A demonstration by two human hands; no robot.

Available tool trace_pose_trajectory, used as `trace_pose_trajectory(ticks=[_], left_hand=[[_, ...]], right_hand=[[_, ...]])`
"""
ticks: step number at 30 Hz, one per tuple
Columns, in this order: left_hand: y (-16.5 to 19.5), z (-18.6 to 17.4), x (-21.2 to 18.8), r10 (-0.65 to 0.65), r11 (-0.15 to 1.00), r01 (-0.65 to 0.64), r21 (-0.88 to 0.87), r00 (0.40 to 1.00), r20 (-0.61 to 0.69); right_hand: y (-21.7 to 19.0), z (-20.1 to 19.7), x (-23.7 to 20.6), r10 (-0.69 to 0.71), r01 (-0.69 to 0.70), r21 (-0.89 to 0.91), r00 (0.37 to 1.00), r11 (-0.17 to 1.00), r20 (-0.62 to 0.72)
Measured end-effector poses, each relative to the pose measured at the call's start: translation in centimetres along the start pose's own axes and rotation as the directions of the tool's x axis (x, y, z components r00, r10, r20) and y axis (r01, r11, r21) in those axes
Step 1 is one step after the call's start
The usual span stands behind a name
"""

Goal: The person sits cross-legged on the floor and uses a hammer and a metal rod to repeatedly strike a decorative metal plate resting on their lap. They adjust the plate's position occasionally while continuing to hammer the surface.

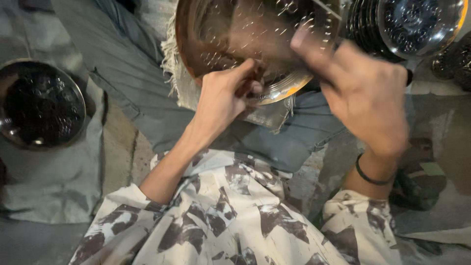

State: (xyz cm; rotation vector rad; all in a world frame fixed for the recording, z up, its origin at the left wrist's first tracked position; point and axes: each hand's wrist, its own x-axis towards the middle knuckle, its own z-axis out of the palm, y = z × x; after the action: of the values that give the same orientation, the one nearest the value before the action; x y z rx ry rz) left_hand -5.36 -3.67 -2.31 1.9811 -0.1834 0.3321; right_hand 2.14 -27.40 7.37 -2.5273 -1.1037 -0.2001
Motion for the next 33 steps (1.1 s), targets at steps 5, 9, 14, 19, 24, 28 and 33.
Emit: trace_pose_trajectory(ticks=[5, 9, 14, 19, 24, 28, 33], left_hand=[[0.5, -1.0, 1.6, -0.114, 0.977, 0.163, -0.135, 0.943, 0.311], [0.4, -1.8, 3.2, -0.210, 0.962, 0.269, -0.043, 0.832, 0.514], [-0.7, -1.5, 4.4, 0.216, 0.973, -0.226, -0.037, 0.855, 0.471], [-1.5, -1.4, 5.0, 0.250, 0.968, -0.225, -0.113, 0.806, 0.537], [-1.4, -2.0, 5.8, 0.224, 0.972, -0.216, -0.095, 0.713, 0.664], [-1.2, -2.4, 5.7, 0.258, 0.965, -0.228, -0.130, 0.746, 0.614], [-1.4, -2.5, 5.5, 0.283, 0.958, -0.261, -0.117, 0.811, 0.511]], right_hand=[[-0.4, 1.0, -2.8, 0.164, -0.168, -0.083, 0.985, 0.982, -0.050], [-1.4, 1.7, -4.5, 0.335, -0.335, 0.006, 0.942, 0.942, -0.023], [-2.5, 3.3, -6.0, 0.320, -0.317, -0.053, 0.946, 0.947, 0.052], [-3.4, 4.4, -7.7, 0.421, -0.418, 0.047, 0.902, 0.907, -0.101], [-3.8, 6.5, -8.9, 0.634, -0.544, 0.378, 0.754, 0.749, -0.173], [-3.3, 7.1, -9.2, 0.472, -0.432, 0.264, 0.874, 0.862, -0.110], [-2.4, 5.5, -8.0, 0.527, -0.463, 0.283, 0.821, 0.840, -0.222]])
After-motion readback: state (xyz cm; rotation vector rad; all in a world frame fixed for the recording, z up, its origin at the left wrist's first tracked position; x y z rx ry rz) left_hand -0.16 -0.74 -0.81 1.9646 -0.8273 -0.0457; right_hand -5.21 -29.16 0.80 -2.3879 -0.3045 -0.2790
